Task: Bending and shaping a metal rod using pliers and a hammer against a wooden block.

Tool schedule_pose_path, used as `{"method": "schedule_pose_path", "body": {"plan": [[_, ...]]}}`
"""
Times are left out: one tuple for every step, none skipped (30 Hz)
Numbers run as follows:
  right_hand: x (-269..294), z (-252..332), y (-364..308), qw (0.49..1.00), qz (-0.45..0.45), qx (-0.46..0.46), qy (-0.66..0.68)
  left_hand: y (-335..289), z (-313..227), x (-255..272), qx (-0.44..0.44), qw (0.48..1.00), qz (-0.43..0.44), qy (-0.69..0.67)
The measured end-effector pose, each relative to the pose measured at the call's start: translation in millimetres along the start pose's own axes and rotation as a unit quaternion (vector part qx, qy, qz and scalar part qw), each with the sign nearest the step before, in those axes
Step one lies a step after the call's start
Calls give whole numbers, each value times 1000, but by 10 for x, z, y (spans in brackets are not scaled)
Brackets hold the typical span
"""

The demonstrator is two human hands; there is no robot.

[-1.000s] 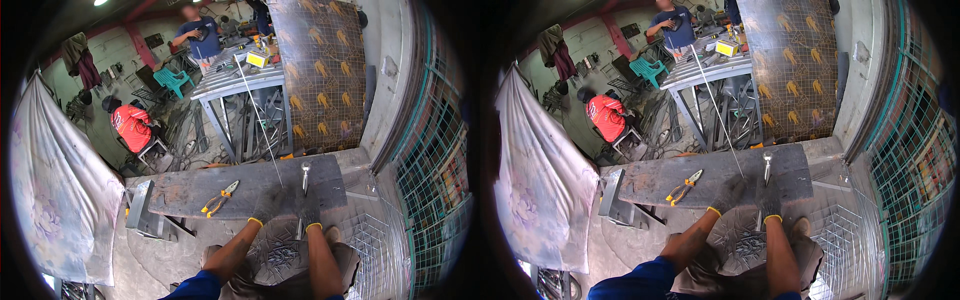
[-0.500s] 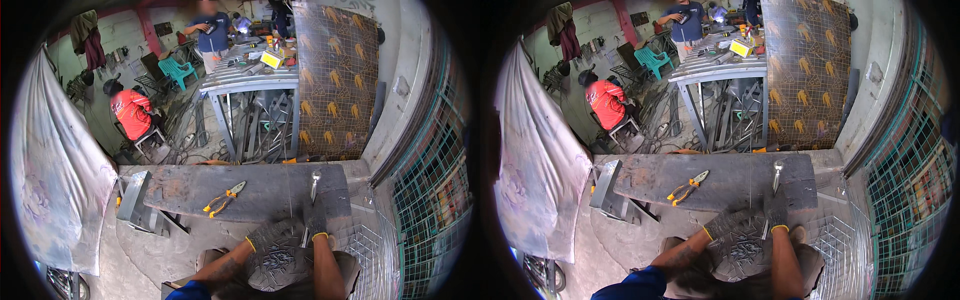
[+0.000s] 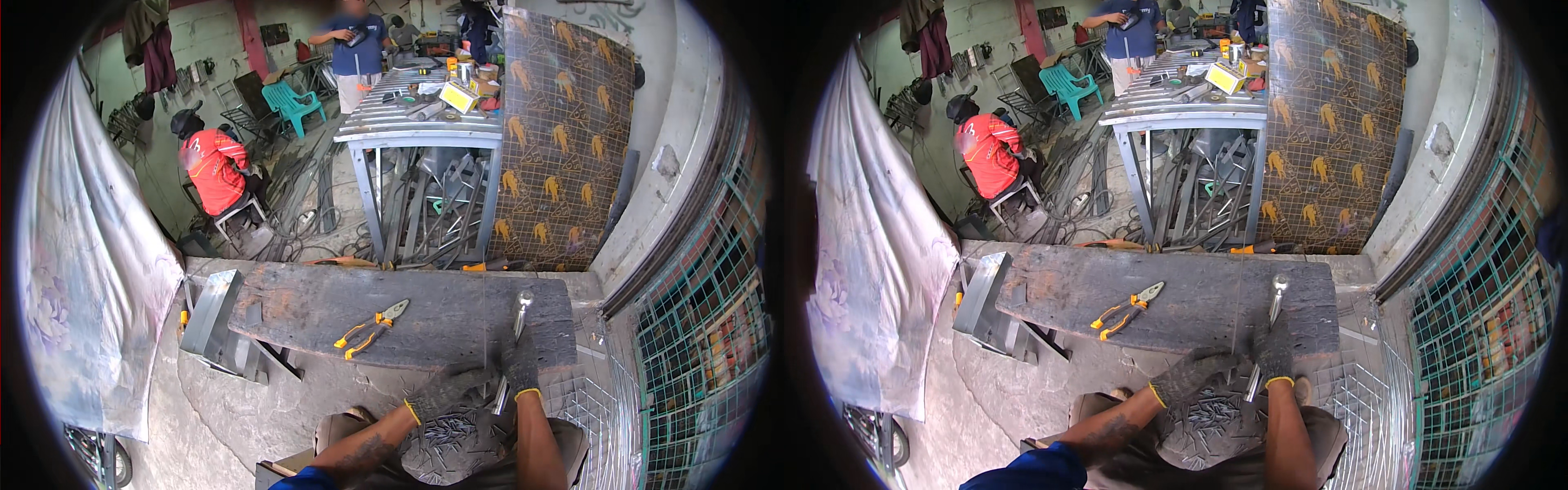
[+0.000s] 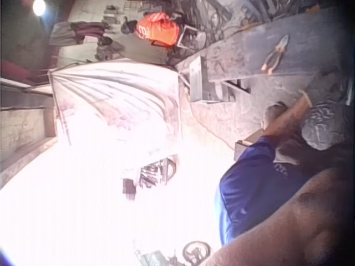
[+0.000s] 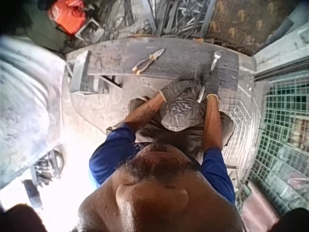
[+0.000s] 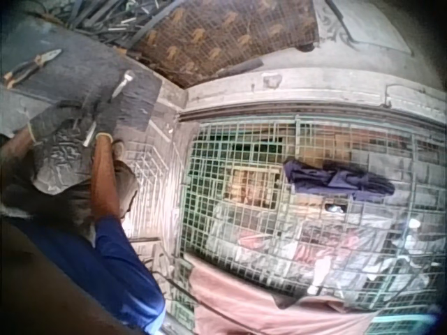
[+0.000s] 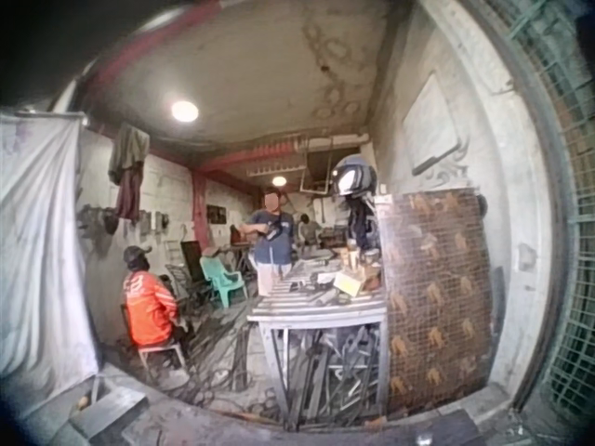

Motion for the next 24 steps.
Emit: {"method": "schedule_pose_path", "body": {"plan": [[-2,5,-1,1000,0,-4,0,20,38,6,0,1000,0,-1],[-3,5,-2,1000,0,-4,0,50,68,-15,-10,1000,3,5],[-4,10,-4,1000,-3,-4,7,67,84,-28,-20,1000,5,12],[-7,15,-4,1000,-5,-4,15,69,100,-29,-21,1000,5,13],[-11,1,-5,1000,-7,-4,14,47,74,-59,-24,999,10,20],[-15,-13,-2,1000,-15,2,4,36,59,-80,-28,999,16,28],[-24,-35,4,1000,-24,8,-5,38,61,-83,-28,999,17,28],[-52,-87,27,1000,-27,7,-6,43,59,-82,-26,998,17,47],[-98,-159,53,1000,-19,1,3,49,58,-85,-24,997,17,67],[-122,-217,71,1000,-11,-5,11,63,77,-85,-25,997,20,68],[-118,-205,66,1000,-11,-5,12,68,106,-71,-27,996,21,80],[-114,-177,48,1000,-8,-2,17,73,122,-66,-29,995,21,92],[-116,-157,35,1000,-4,0,22,65,136,-73,-29,995,21,92],[-109,-157,33,1000,-6,0,21,31,133,-98,-10,996,12,87],[-111,-166,30,1000,-1,-4,8,15,142,-111,10,997,3,82],[-113,-179,26,1000,4,-8,-6,37,169,-110,10,997,4,83],[-115,-179,27,1000,3,-7,-6,74,204,-95,-13,994,11,107],[-125,-186,28,1000,5,-11,-2,105,240,-79,-35,991,17,131],[-132,-186,26,1000,7,-15,3,130,298,-53,-36,990,17,132],[-127,-168,14,1000,8,-15,3,106,267,-77,-62,989,34,131],[-107,-129,2,1000,7,-14,-2,79,231,-102,-89,986,51,131],[-92,-100,-3,1000,6,-12,-7,79,215,-98,-88,986,49,130],[-87,-88,-1,1000,8,-12,-7,88,241,-89,-33,993,50,106],[-75,-92,10,1000,9,-20,-13,52,225,-117,22,995,52,82]]}}
Point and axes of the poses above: each hand's wrist, its own y-axis towards the middle knuckle, its own x-axis out of the back of the hand, z = x × y, the point moved 6 cm from there along y, towards the middle knuckle, and after that the axes turned 12 degrees about -z, right-handed, at the moved point
